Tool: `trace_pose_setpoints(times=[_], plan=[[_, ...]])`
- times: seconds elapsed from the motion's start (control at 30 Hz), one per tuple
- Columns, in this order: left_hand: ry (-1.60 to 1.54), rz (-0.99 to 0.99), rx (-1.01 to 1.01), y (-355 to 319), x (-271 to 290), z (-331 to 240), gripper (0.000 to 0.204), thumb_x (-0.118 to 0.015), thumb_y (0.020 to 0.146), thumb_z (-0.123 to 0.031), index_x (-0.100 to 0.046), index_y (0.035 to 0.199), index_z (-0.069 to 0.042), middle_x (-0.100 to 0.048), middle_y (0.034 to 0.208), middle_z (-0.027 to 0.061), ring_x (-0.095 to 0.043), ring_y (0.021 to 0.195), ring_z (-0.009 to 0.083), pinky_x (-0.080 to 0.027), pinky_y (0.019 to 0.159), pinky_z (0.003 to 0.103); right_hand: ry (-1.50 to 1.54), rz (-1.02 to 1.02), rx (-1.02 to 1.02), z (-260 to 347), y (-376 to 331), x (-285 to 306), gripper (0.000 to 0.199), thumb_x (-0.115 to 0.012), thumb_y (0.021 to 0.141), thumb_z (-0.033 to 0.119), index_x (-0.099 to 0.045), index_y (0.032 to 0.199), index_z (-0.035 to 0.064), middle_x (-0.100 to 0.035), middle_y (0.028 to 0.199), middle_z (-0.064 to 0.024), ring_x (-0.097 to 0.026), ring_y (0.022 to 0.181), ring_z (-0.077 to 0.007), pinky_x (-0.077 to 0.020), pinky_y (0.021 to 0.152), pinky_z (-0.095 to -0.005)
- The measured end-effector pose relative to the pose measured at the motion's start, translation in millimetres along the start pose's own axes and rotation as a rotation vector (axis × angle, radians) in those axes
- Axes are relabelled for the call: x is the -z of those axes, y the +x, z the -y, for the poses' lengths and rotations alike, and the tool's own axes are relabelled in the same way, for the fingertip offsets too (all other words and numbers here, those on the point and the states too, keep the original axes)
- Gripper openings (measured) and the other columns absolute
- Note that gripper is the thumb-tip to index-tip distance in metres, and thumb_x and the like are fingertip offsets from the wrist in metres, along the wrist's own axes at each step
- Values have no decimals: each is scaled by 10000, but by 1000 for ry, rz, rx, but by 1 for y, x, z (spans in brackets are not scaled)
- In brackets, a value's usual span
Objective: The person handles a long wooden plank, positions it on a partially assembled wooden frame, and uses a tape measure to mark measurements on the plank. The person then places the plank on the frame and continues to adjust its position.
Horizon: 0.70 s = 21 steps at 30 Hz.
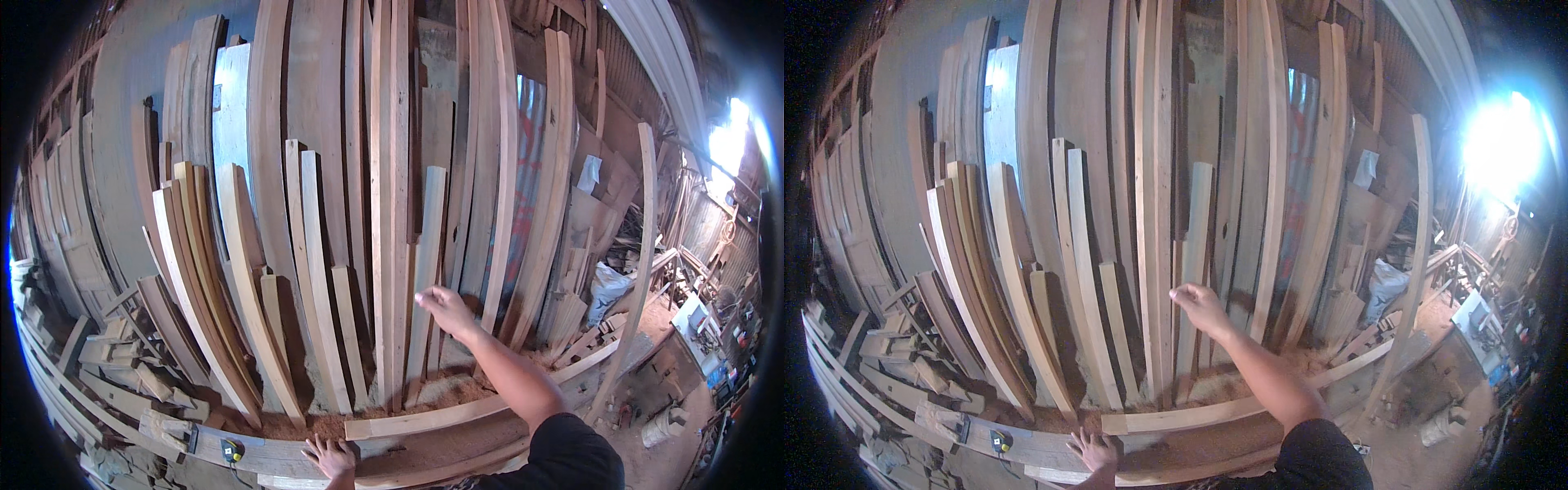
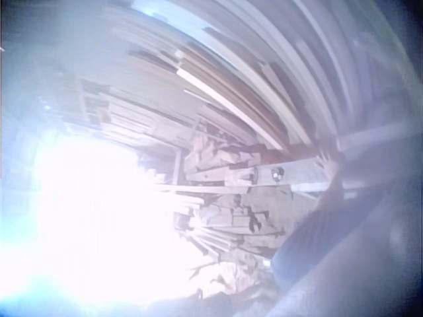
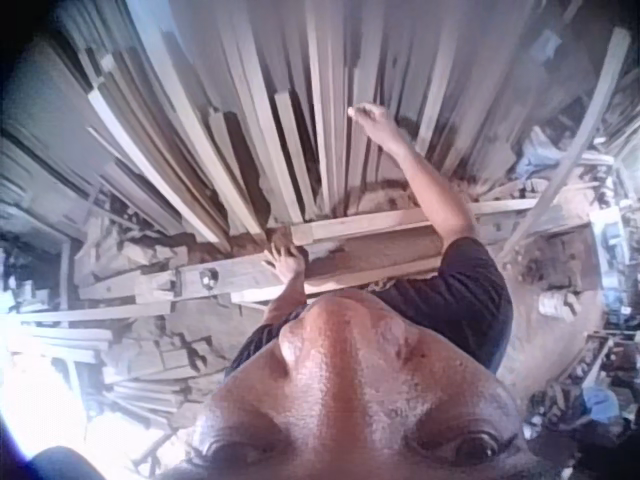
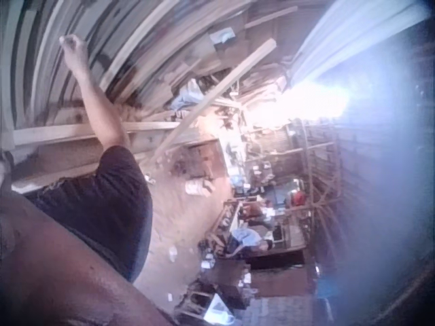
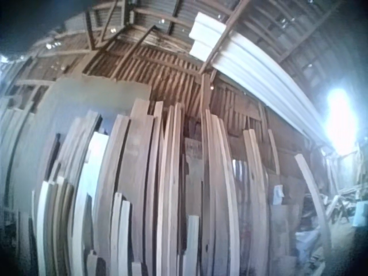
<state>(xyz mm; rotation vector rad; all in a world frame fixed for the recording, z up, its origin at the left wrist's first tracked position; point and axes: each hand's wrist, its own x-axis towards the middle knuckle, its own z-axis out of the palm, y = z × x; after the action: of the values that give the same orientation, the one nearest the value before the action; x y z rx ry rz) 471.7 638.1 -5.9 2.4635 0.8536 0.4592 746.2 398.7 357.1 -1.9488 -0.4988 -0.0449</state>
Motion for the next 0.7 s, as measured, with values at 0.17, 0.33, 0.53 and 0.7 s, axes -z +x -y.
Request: trace_pose_setpoints(times=[0.17, 0.33, 0.53, 0.7], plan=[[-18, 39, 15, -3, 0, 2, 503, -558, 949, -433, -732, 1178, -21, -478, 1549, 201, -217, 1562, 401, -11, 1282, 612, -108, -110, -127, -56, 102, -3, 368, -642, 1040, 356, -672, 1177, 16, -711, 1140, -110, -650, 1085, -193, -503, 958, -341], [-1, 21, -19, -2, -5, 7, 502, -593, 916, -404, -719, 1167, 12, -462, 1555, 219, -221, 1557, 419, -7, 1274, 629, -292, -325, -91, -105, 178, -19, 591, -703, 970, 440, -584, 1344, -3, -675, 1274, -220, -643, 1214, -338, -484, 1063, -428], [-7, 77, -3, -1, -5, 9, 509, -599, 919, -413, -703, 1185, 9, -442, 1566, 218, -194, 1562, 425, 7, 1269, 631, -588, -366, -218, -103, 230, -44, 896, -721, 904, 530, -361, 1538, 9, -603, 1376, -295, -608, 1268, -414, -455, 1116, -481], [4, 100, -3, 1, -1, 5, 519, -587, 938, -435, -693, 1217, -10, -413, 1580, 207, -170, 1570, 410, 7, 1270, 625, -610, -257, -320, -96, 230, -64, 943, -662, 931, 571, -266, 1577, 10, -614, 1365, -297, -615, 1246, -445, -477, 1082, -498]])
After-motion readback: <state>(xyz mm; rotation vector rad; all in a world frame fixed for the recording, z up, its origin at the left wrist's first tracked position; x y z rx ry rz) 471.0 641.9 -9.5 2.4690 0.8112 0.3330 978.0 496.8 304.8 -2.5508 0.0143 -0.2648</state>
